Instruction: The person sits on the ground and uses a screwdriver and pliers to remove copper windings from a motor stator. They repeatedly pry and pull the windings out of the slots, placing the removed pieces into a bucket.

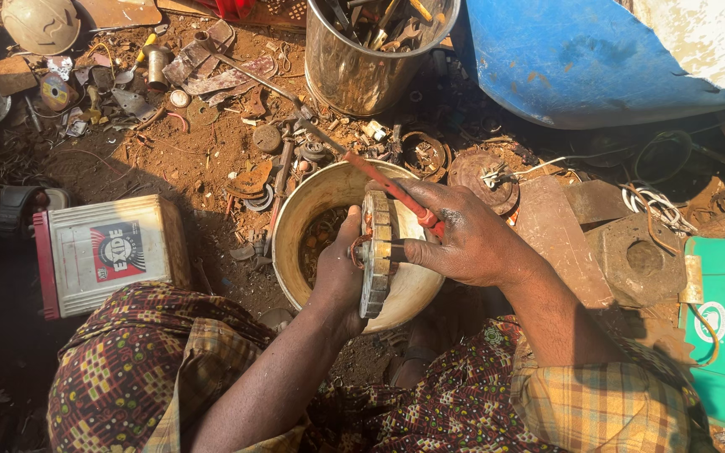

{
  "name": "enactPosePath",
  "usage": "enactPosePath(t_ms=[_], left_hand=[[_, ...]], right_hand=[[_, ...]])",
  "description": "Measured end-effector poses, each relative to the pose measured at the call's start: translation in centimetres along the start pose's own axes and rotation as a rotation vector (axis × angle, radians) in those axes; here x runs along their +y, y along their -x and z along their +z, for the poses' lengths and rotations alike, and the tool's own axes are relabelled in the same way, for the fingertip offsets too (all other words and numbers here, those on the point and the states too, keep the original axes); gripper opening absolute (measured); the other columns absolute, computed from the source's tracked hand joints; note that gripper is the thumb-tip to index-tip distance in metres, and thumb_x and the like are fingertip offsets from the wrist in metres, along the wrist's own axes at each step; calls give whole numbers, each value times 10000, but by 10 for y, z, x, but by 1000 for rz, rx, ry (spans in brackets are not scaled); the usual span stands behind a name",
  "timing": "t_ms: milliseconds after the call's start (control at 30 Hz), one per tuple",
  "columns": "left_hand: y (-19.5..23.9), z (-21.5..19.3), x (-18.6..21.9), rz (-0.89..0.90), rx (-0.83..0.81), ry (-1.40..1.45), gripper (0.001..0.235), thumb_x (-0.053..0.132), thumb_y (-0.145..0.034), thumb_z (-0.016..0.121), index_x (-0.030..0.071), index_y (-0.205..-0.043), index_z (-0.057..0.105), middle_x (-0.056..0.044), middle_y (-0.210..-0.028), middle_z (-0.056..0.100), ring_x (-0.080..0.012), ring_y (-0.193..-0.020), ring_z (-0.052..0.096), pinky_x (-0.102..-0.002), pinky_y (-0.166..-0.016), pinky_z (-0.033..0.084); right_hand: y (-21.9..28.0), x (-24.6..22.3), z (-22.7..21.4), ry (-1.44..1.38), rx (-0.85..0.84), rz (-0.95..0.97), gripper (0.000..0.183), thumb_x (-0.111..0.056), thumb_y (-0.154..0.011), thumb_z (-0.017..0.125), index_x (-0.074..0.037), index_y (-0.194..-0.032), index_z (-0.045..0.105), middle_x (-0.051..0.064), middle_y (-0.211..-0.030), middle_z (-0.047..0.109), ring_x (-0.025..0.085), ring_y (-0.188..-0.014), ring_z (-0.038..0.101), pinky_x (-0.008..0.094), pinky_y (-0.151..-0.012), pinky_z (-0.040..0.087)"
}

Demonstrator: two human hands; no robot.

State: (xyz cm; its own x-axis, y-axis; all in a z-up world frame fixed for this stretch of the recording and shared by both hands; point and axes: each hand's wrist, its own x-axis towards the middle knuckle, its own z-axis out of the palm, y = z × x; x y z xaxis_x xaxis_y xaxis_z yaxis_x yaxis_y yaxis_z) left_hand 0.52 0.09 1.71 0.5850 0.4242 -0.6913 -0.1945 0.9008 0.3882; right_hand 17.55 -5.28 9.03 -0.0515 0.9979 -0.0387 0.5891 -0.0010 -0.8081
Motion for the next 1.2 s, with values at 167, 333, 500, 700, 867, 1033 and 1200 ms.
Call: enactPosePath(t_ms=[167, 333, 500, 700, 867, 1033, 1200], left_hand=[[0, -3, -1, 33, -38, -28, 555, 519, -1067, 368, 48, -1181, 639, -56, -819, 665, -122, -618, 658, -284, -523, 560], [2, -3, -1, 5, -65, -27, 559, 507, -1053, 378, 49, -1248, 633, -90, -944, 714, -161, -746, 711, -324, -614, 594], [3, -3, 1, 20, 21, -156, 605, 524, -1053, 388, 17, -1266, 639, -123, -1031, 718, -187, -858, 719, -359, -728, 610], [3, 3, 9, 127, -10, -40, 587, 517, -1052, 393, 13, -1226, 637, -103, -963, 727, -174, -767, 718, -357, -673, 605], [-4, -1, 27, 492, 188, -180, 622, 522, -1047, 414, -34, -1147, 673, -101, -869, 737, -150, -659, 688, -316, -595, 584], [-2, -6, 37, 683, 435, -486, 539, 497, -1058, 522, -17, -1180, 626, -134, -829, 683, -170, -650, 611, -344, -546, 478], [-2, -6, 27, 734, 521, -830, 440, 434, -1013, 594, -5, -1019, 632, -125, -792, 731, -210, -709, 718, -386, -614, 546]], right_hand=[[-1, 5, 3, -158, -36, 3, 669, -153, -818, 756, -69, -1455, 569, 107, -1303, 726, 207, -1207, 691, 377, -1065, 510], [-2, 9, 4, -322, -58, 16, 679, -165, -825, 803, -80, -1450, 551, 125, -1358, 676, 220, -1288, 627, 384, -1122, 466], [0, 13, 3, -177, -20, -82, 681, -124, -812, 773, -79, -1459, 566, 136, -1387, 667, 257, -1344, 606, 405, -1150, 431], [-5, 3, 3, -147, 15, -116, 656, -103, -855, 767, -70, -1462, 521, 123, -1411, 623, 251, -1346, 579, 410, -1141, 417], [7, 4, -13, -202, 374, -51, 411, -183, -910, 757, -12, -1265, 639, 94, -1083, 624, 168, -930, 590, 325, -820, 480], [21, -1, -1, -246, 568, 101, 268, -272, -1027, 758, -27, -945, 687, 0, -782, 638, 72, -720, 547, 268, -631, 439], [10, -2, 40, 225, 429, 361, 433, -390, -892, 821, -4, -776, 663, 102, -626, 590, 204, -577, 554, 372, -563, 466]])
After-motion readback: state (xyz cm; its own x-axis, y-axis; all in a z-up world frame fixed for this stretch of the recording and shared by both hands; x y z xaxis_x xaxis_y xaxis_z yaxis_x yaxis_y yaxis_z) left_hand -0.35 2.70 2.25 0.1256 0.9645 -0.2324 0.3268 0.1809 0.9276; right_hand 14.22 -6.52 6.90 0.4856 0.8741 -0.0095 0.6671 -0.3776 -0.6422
